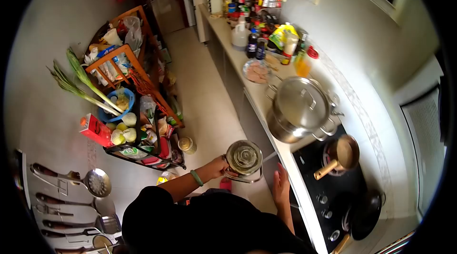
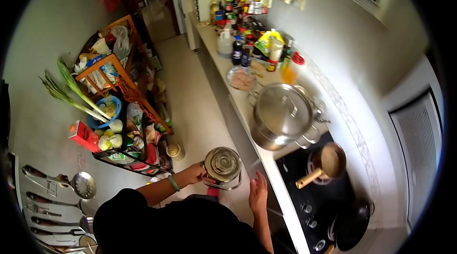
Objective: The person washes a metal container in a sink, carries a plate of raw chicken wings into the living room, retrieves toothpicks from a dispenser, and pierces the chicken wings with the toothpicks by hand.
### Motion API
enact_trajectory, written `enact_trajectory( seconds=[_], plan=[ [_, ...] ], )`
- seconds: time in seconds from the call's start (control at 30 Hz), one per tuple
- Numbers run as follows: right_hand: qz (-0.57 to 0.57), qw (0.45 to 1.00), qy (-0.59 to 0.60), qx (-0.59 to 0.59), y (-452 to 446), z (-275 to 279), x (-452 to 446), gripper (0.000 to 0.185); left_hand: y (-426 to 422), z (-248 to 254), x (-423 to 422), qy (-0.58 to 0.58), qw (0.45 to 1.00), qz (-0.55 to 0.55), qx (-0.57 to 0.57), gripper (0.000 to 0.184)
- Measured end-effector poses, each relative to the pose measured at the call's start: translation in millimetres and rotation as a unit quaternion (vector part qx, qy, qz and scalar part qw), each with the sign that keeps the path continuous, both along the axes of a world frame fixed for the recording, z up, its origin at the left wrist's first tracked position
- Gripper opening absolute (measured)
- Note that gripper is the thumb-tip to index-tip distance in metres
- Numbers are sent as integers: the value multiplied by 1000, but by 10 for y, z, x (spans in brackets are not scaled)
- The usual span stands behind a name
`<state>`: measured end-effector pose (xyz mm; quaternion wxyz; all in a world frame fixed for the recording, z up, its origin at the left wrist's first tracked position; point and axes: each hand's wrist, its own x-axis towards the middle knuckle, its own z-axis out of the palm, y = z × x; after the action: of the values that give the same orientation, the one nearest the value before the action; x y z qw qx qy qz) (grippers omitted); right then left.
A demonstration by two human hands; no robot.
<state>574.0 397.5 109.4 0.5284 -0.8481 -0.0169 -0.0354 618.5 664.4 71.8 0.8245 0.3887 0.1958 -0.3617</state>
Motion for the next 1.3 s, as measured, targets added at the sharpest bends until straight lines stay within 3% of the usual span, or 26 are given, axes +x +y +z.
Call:
enact_trajectory(
  seconds=[0.03,0.07,0.23,0.43,0.5,0.6,0.7,0.9,0.97,1.1,1.3],
  plan=[
    [24,999,2,22,199,30,309,38,205,-45,181,-6,999,33,-7,73],
    [40,999,4,12,392,38,606,37,348,156,325,-18,996,85,8,56],
    [108,994,-30,21,1278,274,1723,37,1223,152,1153,-41,986,163,24,63],
    [150,982,52,99,1849,85,2746,38,2079,172,2287,-76,966,249,-11,65],
    [196,968,98,125,2034,67,3209,41,2262,247,2670,-107,955,276,36,67],
    [226,966,96,79,2361,50,4040,54,2541,494,3292,-48,952,297,57,69],
    [269,958,77,59,2814,247,4845,76,2886,774,3863,-31,955,289,57,68],
    [272,954,-126,3,4014,579,6248,109,3674,1151,5005,-123,958,250,74,66],
    [250,954,-160,43,4410,487,6733,107,3892,1423,5419,-149,958,232,84,67],
    [232,952,-198,34,5039,665,7678,107,4551,1371,6442,-230,933,232,151,61],
    [157,942,-257,149,6042,1025,9238,109,5485,2116,8132,-330,892,157,268,47]
  ],
)
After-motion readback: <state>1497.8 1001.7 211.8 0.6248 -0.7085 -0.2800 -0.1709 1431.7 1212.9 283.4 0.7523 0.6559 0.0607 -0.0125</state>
